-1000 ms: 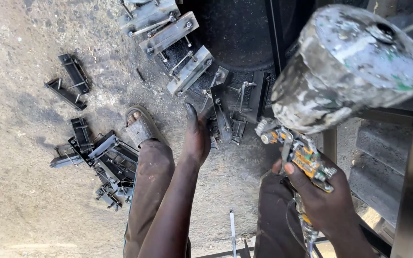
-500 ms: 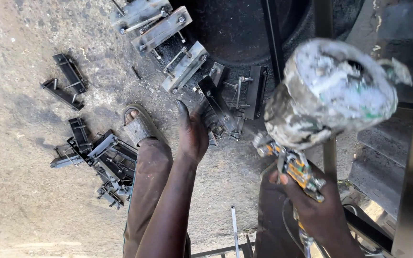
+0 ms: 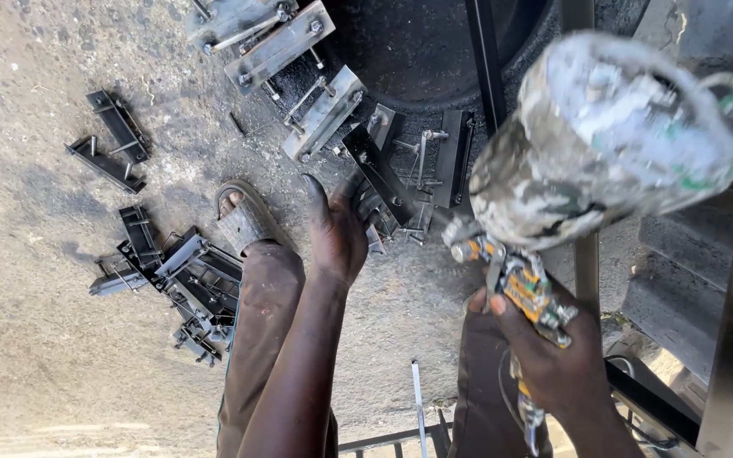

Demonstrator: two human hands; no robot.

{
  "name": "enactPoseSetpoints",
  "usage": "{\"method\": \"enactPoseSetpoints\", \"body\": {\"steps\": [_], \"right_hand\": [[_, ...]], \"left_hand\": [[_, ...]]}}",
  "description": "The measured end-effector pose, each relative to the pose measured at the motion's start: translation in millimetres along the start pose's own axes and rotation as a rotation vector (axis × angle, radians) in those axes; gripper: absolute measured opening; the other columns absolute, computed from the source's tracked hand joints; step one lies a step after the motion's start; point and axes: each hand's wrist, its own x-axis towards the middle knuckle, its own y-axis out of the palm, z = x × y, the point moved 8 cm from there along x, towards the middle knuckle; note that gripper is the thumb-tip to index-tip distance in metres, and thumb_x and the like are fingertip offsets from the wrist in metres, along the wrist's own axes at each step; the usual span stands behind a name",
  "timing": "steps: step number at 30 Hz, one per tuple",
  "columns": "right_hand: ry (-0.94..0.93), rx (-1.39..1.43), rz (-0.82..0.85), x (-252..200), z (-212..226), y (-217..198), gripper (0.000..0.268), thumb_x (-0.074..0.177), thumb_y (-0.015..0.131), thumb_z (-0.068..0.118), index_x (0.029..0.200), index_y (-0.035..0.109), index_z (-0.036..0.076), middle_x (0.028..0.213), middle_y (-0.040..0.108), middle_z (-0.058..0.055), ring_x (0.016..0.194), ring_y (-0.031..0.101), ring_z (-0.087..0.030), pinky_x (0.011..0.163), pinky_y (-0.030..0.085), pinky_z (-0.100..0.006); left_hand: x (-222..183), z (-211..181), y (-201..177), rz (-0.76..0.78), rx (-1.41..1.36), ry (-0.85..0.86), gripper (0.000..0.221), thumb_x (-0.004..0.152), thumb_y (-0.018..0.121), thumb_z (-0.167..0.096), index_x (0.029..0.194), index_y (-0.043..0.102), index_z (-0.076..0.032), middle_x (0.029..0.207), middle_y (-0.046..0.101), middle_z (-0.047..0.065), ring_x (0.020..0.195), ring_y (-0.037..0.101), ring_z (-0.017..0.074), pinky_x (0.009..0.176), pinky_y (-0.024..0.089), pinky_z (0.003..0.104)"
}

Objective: Spray painting small metal components using a pneumatic spray gun over a tire.

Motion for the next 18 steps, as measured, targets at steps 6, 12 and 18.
{"method": "enactPoseSetpoints", "body": {"steps": [6, 12, 18], "right_hand": [[-0.007, 0.014, 0.0, 3, 4, -4, 0.015, 0.093, 0.066, 0.012, 0.097, 0.077, 0.003, 0.093, 0.082, -0.007, 0.096, 0.078, -0.016, 0.097, 0.06, -0.03], [0.227, -0.102, -0.072, -26, -45, -30, 0.016, 0.092, 0.068, 0.015, 0.1, 0.078, 0.005, 0.092, 0.085, -0.005, 0.096, 0.079, -0.014, 0.101, 0.052, -0.028], [0.138, -0.105, -0.037, -14, -35, -27, 0.023, 0.096, 0.065, 0.015, 0.084, 0.081, 0.005, 0.092, 0.084, -0.004, 0.1, 0.078, -0.016, 0.102, 0.052, -0.03]], "left_hand": [[-4, 0, 2, -0.028, -0.001, -0.027, 0.11, 0.08, 0.034, -0.085, 0.152, 0.049, -0.002, 0.111, 0.066, 0.005, 0.085, 0.061, 0.0121, 0.079, 0.041, 0.029], [-1, -4, 4, -0.026, 0.06, -0.022, 0.115, 0.078, 0.03, -0.085, 0.155, 0.045, -0.001, 0.126, 0.064, 0.009, 0.092, 0.06, 0.014, 0.084, 0.04, 0.03], [-1, -3, 2, -0.025, 0.043, -0.024, 0.111, 0.08, 0.035, -0.083, 0.152, 0.049, 0.0, 0.117, 0.066, 0.007, 0.088, 0.061, 0.0134, 0.085, 0.044, 0.029]]}}
